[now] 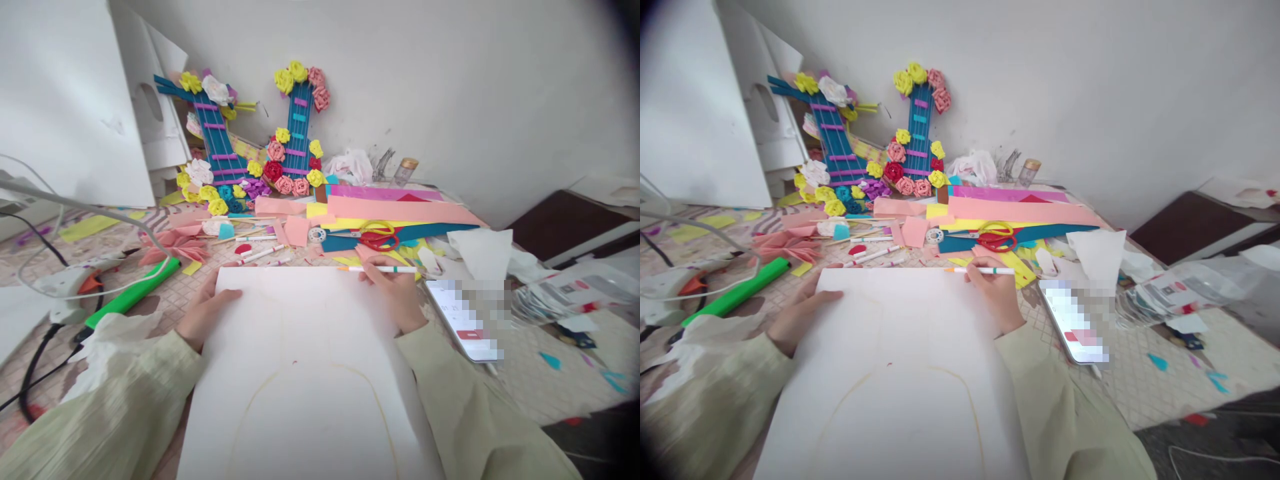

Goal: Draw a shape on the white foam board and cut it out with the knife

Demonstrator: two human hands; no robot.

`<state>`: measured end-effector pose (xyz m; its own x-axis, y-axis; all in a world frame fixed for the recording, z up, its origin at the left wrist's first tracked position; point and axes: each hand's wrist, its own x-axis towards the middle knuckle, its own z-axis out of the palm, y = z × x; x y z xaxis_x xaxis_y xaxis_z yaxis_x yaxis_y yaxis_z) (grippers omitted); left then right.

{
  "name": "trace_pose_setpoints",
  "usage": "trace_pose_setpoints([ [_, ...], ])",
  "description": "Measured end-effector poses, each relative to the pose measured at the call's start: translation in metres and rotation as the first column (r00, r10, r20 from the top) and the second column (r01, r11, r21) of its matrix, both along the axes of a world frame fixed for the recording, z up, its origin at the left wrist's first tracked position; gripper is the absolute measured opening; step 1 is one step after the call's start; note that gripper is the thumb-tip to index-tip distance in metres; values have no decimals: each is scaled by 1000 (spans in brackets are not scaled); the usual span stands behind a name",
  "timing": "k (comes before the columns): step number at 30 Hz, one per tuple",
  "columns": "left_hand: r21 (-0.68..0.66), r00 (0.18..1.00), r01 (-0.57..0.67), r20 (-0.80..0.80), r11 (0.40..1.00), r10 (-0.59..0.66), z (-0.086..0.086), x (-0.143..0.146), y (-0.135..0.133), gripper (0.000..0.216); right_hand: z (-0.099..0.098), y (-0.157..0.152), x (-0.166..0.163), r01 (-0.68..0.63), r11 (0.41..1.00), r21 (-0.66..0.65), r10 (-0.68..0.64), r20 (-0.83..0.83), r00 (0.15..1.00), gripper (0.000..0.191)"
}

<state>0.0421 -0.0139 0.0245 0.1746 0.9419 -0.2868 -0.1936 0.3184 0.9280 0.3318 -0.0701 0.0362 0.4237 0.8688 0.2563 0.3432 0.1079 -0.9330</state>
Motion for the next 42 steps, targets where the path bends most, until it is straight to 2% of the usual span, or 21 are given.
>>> trace_pose_setpoints([
  [11,18,1000,17,-17,1000,-17,-2,-1,1,57,-2,0,-2,-8,1000,-1,8,6,1000,16],
  [19,2,1000,-7,-11,1000,7,-1,0,0,60,-6,-5,8,57,998,38,-57,9,998,13],
  [42,-11,1000,7,2,1000,-7,1,1,0,61,-4,-7,6,54,998,27,-54,21,998,10],
])
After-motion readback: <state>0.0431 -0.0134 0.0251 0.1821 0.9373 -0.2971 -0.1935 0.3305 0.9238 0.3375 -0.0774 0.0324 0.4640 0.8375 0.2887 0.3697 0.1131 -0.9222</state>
